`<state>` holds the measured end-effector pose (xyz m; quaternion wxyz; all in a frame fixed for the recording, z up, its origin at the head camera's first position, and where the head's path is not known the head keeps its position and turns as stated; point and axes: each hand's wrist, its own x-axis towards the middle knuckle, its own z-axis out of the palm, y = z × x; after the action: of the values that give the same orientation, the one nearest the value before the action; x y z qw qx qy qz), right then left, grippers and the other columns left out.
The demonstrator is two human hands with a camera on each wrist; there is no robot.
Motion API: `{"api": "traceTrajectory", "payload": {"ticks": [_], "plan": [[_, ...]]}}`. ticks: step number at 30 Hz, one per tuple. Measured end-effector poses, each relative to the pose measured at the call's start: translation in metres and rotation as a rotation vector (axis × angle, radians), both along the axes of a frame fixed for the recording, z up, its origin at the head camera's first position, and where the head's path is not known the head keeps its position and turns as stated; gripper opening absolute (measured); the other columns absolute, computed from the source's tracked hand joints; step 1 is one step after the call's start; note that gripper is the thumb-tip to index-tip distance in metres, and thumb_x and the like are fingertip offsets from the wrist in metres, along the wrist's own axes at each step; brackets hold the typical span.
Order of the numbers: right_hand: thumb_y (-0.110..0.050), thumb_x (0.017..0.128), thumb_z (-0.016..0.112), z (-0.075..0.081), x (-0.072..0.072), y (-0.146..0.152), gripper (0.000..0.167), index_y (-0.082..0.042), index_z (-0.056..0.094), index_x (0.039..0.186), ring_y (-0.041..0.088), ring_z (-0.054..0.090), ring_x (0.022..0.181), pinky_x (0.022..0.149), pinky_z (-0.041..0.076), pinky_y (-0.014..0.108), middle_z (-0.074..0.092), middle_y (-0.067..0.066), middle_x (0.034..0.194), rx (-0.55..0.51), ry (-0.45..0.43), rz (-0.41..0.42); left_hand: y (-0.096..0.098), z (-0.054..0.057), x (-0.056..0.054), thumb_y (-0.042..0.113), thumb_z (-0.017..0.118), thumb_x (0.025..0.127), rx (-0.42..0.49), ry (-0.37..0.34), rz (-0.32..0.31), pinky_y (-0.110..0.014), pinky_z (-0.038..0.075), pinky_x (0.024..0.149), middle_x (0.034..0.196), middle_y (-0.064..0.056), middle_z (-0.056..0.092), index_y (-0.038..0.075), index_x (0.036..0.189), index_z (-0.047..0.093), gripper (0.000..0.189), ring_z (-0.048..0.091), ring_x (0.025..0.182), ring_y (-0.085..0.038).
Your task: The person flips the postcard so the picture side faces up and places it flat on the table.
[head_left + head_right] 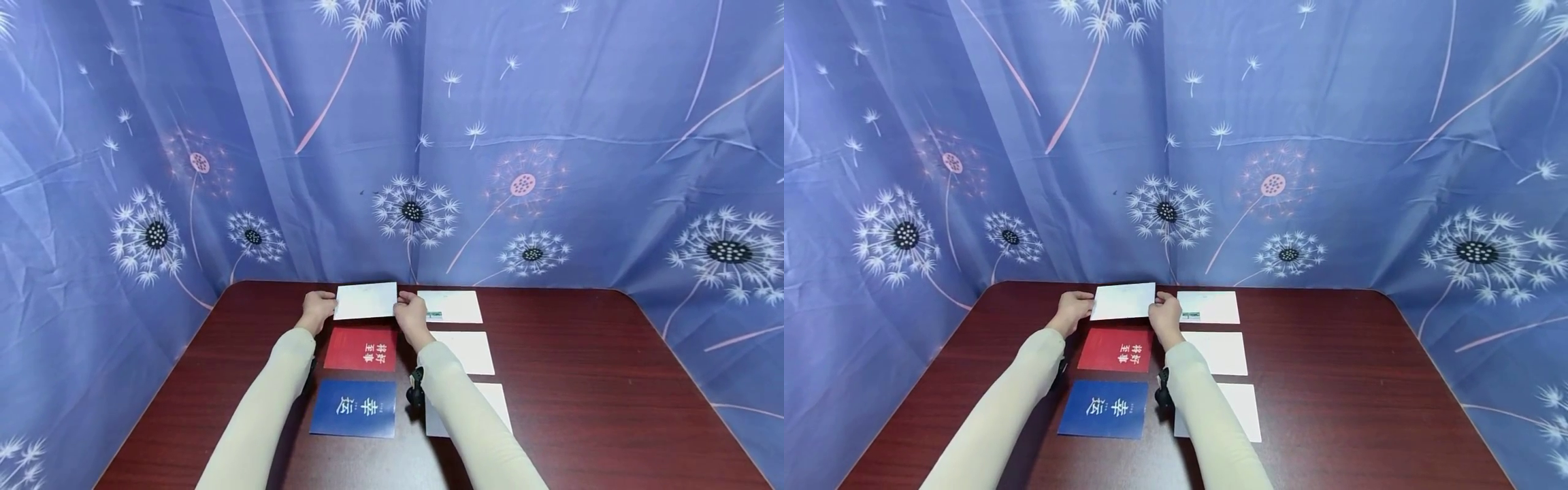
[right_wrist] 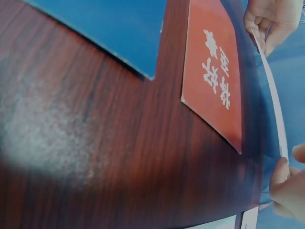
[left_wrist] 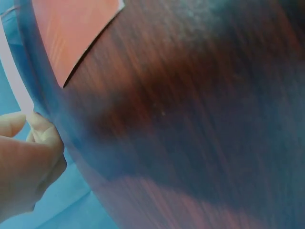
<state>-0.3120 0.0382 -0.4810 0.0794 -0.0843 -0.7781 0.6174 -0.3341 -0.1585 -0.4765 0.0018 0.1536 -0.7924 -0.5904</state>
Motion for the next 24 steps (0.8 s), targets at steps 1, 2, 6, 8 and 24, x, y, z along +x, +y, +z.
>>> {"api": "traceTrajectory", "payload": {"ticks": [1, 2, 6, 8, 24], "plan": [[0.005, 0.083, 0.049, 0.0001, -0.0001, -0.0002, 0.037, 0.011, 0.062, 0.117, 0.025, 0.060, 0.091, 0.072, 0.050, 0.024, 0.066, 0.024, 0.106, 0.005, 0.008, -0.020, 0.0001, 0.0002, 0.0000, -0.002, 0.054, 0.087, -0.001, 0.004, 0.010, -0.042, 0.050, 0.092, 0.115, -0.030, 0.061, -0.012, 0.116, 0.061, 0.032, 0.063, 0.104, -0.039], [0.004, 0.083, 0.050, -0.0002, -0.0006, -0.0003, 0.035, 0.010, 0.064, 0.114, 0.024, 0.061, 0.088, 0.070, 0.050, 0.023, 0.067, 0.022, 0.102, 0.014, 0.022, -0.040, 0.0001, 0.0003, 0.0001, -0.001, 0.056, 0.087, 0.000, 0.010, 0.020, -0.041, 0.051, 0.090, 0.112, -0.029, 0.063, -0.011, 0.114, 0.063, 0.029, 0.065, 0.101, -0.037], [0.002, 0.084, 0.056, 0.0009, 0.0007, -0.0002, 0.025, 0.008, 0.069, 0.104, 0.020, 0.059, 0.074, 0.060, 0.047, 0.021, 0.068, 0.016, 0.086, 0.008, 0.054, -0.092, 0.0007, 0.0007, -0.0004, 0.001, 0.061, 0.087, 0.002, 0.021, 0.041, -0.038, 0.053, 0.085, 0.103, -0.025, 0.066, -0.009, 0.109, 0.067, 0.025, 0.066, 0.093, -0.031], [0.001, 0.084, 0.059, 0.0010, 0.0005, 0.0004, 0.021, 0.008, 0.071, 0.100, 0.017, 0.057, 0.069, 0.057, 0.045, 0.020, 0.067, 0.015, 0.081, 0.006, 0.068, -0.112, 0.0008, 0.0013, 0.0001, 0.001, 0.061, 0.088, 0.018, 0.023, 0.031, -0.038, 0.053, 0.086, 0.104, -0.025, 0.065, -0.009, 0.110, 0.066, 0.024, 0.065, 0.094, -0.031], [0.003, 0.076, 0.069, 0.0086, -0.0008, -0.0004, 0.008, 0.003, 0.074, 0.083, 0.019, 0.057, 0.067, 0.060, 0.045, 0.023, 0.065, 0.011, 0.071, -0.026, 0.102, -0.222, -0.0052, 0.0019, -0.0026, -0.005, 0.062, 0.086, 0.204, 0.164, 0.017, -0.039, 0.053, 0.085, 0.080, -0.005, 0.061, -0.012, 0.102, 0.064, 0.017, 0.058, 0.068, -0.009]]}}
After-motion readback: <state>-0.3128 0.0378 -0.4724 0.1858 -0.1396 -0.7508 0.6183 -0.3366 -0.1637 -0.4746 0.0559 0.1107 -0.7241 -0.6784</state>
